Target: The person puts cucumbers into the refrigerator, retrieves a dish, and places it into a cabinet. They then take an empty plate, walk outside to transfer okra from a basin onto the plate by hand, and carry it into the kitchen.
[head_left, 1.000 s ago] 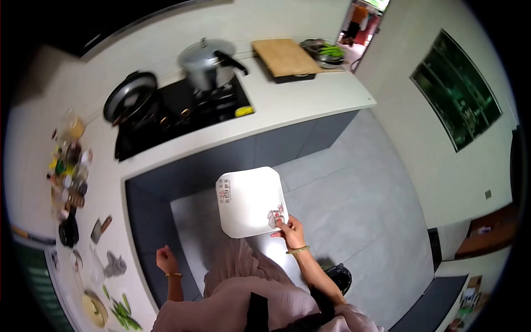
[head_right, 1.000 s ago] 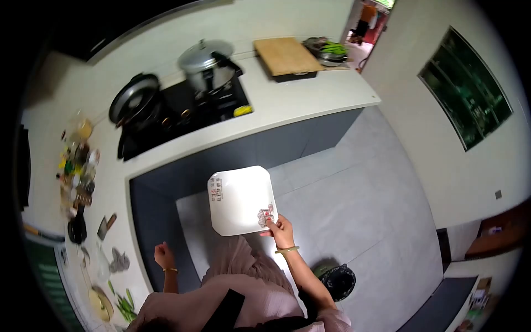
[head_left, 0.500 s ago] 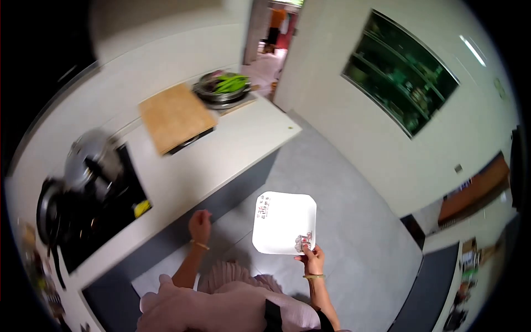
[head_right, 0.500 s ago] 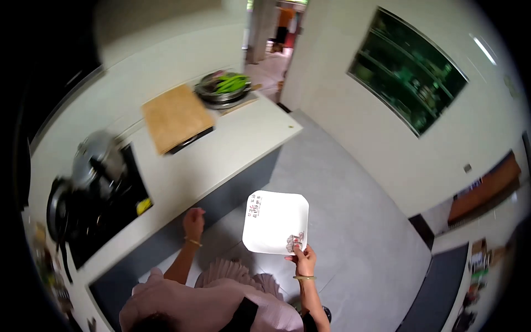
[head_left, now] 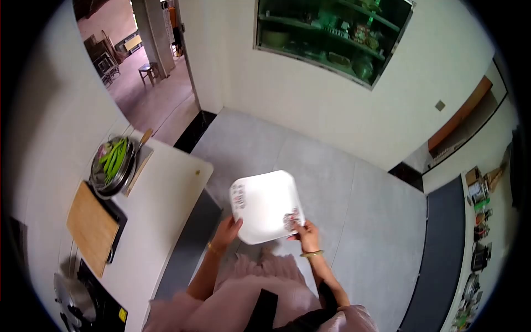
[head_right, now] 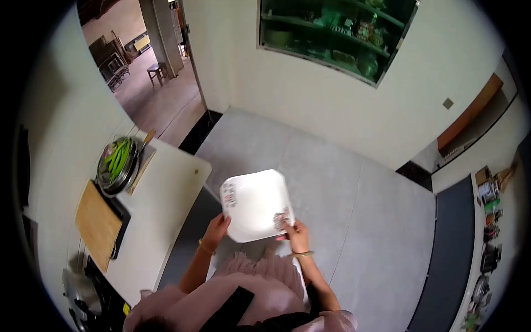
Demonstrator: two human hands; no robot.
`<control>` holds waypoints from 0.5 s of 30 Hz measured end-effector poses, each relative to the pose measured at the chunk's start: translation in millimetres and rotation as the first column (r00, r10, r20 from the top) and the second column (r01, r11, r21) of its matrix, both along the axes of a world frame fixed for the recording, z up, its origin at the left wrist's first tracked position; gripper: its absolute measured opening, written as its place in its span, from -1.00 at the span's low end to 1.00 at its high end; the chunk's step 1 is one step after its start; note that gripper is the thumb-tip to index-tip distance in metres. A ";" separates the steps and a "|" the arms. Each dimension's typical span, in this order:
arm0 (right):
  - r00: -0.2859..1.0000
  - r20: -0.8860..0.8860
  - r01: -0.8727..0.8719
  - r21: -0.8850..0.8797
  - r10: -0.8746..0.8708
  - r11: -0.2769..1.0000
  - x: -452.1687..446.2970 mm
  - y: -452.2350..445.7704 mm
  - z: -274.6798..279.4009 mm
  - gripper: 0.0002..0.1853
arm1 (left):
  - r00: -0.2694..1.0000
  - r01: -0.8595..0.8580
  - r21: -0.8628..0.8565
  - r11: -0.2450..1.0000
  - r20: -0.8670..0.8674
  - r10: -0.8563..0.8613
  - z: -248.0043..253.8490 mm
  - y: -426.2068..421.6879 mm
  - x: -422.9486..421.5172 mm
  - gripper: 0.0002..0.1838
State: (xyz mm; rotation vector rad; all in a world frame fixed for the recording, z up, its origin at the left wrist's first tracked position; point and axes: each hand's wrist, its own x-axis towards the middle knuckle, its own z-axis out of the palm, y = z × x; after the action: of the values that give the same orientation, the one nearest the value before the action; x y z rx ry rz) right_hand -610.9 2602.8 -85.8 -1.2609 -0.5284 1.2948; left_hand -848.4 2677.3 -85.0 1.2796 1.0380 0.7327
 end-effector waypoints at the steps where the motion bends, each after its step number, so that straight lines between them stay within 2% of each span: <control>1: 0.998 0.015 -0.055 0.004 0.055 0.998 0.1 29.6 -2.0 -0.78 | 0.996 -0.081 0.051 0.995 -0.020 0.082 12.8 11.2 3.7 -0.70; 2: 0.992 -0.008 -0.127 0.000 0.127 0.992 1.4 58.0 -2.5 -0.77 | 0.985 -0.173 0.020 0.985 0.034 0.172 15.3 27.1 3.6 -0.71; 3: 0.979 -0.034 -0.199 -0.003 0.199 0.980 0.3 85.6 -4.0 -0.76 | 0.960 -0.246 -0.119 0.962 0.104 0.258 28.4 40.9 1.8 -0.68; 4: 0.965 -0.051 -0.257 0.012 0.257 0.966 -4.4 108.1 -5.6 -0.75 | 0.939 -0.294 -0.103 0.950 0.157 0.307 9.7 53.2 -10.4 -0.67; 6: 0.925 -0.092 -0.367 0.028 0.368 0.930 -14.2 164.6 -8.2 -0.75 | 0.881 -0.408 -0.072 0.910 0.231 0.413 21.4 83.5 -12.1 -0.66; 8: 0.857 -0.137 -0.494 0.063 0.497 0.867 -21.6 221.8 -15.6 -0.74 | 0.818 -0.512 -0.122 0.850 0.235 0.526 17.6 117.2 -17.9 -0.67; 9: 0.856 -0.142 -0.493 0.059 0.496 0.868 -26.6 245.2 -16.7 -0.74 | 0.792 -0.551 -0.132 0.824 0.228 0.566 15.8 132.3 -21.2 -0.66; 10: 0.818 -0.140 -0.557 0.045 0.557 0.829 -31.1 268.1 -16.6 -0.74 | 0.794 -0.545 -0.142 0.826 0.227 0.563 12.4 143.5 -24.1 -0.66; 12: 0.754 -0.050 -0.653 0.044 0.655 0.756 -38.6 321.6 -11.2 -0.72 | 0.660 -0.677 -0.184 0.713 0.278 0.698 4.8 191.5 -29.8 -0.65; 13: 0.770 -0.035 -0.636 0.037 0.637 0.771 -37.5 343.7 -6.7 -0.72 | 0.671 -0.657 -0.192 0.729 0.291 0.682 3.1 215.4 -31.0 -0.65; 15: 0.674 -0.050 -0.736 0.029 0.737 0.676 -30.6 388.5 6.1 -0.69 | 0.646 -0.624 -0.227 0.747 0.387 0.658 1.0 260.9 -30.7 -0.65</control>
State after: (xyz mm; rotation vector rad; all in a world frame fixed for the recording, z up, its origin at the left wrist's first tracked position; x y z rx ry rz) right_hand -641.4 2991.3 -79.7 -1.0132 -1.0763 1.9957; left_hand -879.0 2938.3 -84.0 0.5853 1.1172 1.4495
